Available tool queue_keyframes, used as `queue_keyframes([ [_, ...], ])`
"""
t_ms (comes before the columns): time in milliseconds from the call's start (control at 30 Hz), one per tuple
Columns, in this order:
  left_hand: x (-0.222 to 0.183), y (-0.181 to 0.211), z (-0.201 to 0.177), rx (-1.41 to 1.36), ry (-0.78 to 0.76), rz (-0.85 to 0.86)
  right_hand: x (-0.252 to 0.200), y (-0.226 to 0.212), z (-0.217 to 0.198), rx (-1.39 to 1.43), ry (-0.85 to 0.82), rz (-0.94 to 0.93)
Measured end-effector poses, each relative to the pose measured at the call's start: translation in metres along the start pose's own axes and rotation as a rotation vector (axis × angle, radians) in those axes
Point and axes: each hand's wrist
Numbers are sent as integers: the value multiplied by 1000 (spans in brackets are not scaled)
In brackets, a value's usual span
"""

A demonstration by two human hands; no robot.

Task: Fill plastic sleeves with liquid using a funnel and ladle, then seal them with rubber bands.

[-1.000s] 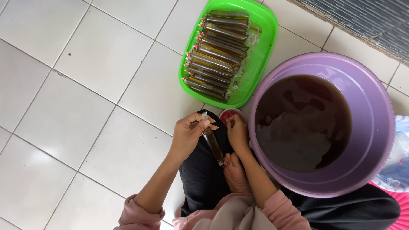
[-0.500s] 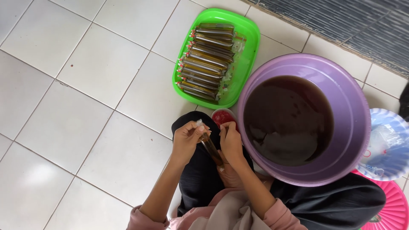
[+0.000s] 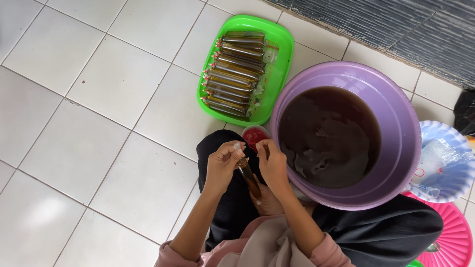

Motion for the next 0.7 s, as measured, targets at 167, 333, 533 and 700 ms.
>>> queue_keyframes([
  [167, -12, 28, 24, 161, 3, 51, -3, -48, -41, 160, -5, 6],
  [333, -23, 47, 44, 226, 20, 14, -8, -55, -71, 167, 11, 3],
  [533, -35, 40, 71, 20, -240, 50, -5, 12, -82, 955, -150, 288],
  [700, -46, 45, 113, 44, -294, 76, 3, 4, -162, 1679, -145, 645],
])
Point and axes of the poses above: each hand's wrist, its own x-axis towards the middle knuckle, its own z-axis out of the palm, y = z × x, and after that the axes turned 9 degrees about -z, right-handed
